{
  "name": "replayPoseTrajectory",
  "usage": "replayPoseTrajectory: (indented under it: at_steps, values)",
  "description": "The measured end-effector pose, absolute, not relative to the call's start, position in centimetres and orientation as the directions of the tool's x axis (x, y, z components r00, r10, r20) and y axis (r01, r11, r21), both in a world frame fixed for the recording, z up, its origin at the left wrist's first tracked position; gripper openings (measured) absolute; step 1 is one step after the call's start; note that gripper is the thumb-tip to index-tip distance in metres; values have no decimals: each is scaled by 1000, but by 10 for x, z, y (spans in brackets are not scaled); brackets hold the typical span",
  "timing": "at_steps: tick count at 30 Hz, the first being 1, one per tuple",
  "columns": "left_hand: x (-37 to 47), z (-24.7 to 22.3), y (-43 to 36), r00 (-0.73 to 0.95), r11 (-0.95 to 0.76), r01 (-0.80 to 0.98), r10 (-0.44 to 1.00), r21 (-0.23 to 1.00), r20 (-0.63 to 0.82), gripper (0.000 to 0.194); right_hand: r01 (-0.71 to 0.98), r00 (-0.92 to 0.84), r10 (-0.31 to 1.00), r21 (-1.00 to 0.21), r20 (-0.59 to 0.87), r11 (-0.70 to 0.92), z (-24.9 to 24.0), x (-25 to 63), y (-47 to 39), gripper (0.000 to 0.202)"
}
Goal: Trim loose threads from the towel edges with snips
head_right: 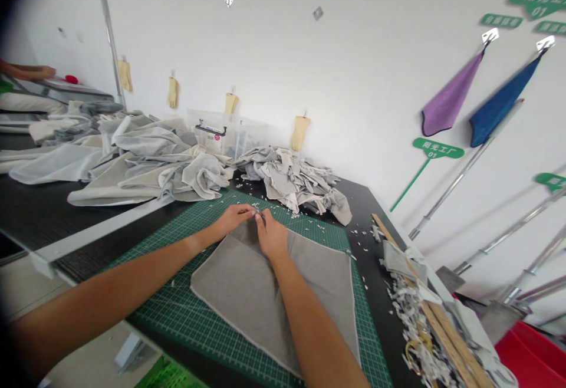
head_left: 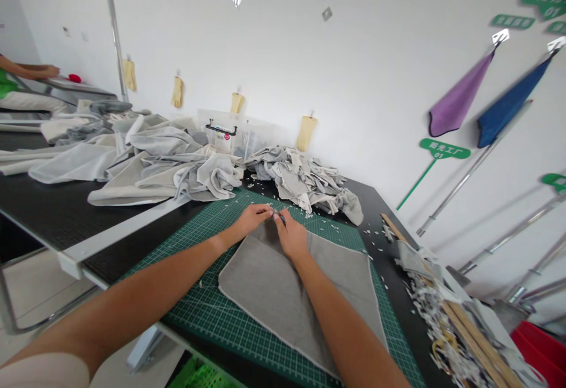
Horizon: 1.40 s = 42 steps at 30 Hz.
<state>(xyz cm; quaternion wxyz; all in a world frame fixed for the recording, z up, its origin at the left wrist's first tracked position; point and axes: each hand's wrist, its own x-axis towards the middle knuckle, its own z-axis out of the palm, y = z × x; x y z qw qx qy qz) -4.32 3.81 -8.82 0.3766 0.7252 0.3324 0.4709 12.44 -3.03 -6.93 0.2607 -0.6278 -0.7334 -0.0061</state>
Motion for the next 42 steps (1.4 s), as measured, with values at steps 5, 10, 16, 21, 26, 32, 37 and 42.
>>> replayPoseTrajectory:
  at_steps: [5, 10, 16, 21, 26, 32, 37, 42]
  values:
    - [-43, -88, 38, 341, -485, 112, 839, 867, 425, 28, 916, -96, 912, -322, 398, 237, -70, 125, -30, 44]
    - [-43, -90, 39, 347, -487, 102, 835, 868, 428, 29, 922, -105, 905, -301, 411, 243, -73, 126, -28, 44]
    - [-43, -88, 35, 334, -432, 62, 858, 900, 389, 29, 928, -119, 906, -280, 407, 248, -72, 125, -28, 43]
    - [-44, -89, 36, 342, -428, 60, 857, 902, 385, 29, 929, -124, 903, -271, 411, 251, -72, 125, -28, 43]
    - [-44, -91, 39, 343, -439, 63, 853, 896, 393, 30, 931, -122, 904, -269, 409, 247, -73, 125, -28, 43]
    - [-44, -92, 40, 344, -442, 79, 853, 894, 392, 31, 931, -127, 905, -265, 407, 250, -72, 125, -28, 42]
    - [-43, -94, 42, 341, -449, 75, 851, 891, 400, 31, 923, -126, 903, -284, 411, 258, -74, 126, -27, 42]
    - [-44, -91, 38, 336, -442, 85, 856, 893, 392, 32, 913, -125, 904, -308, 409, 266, -75, 126, -27, 41]
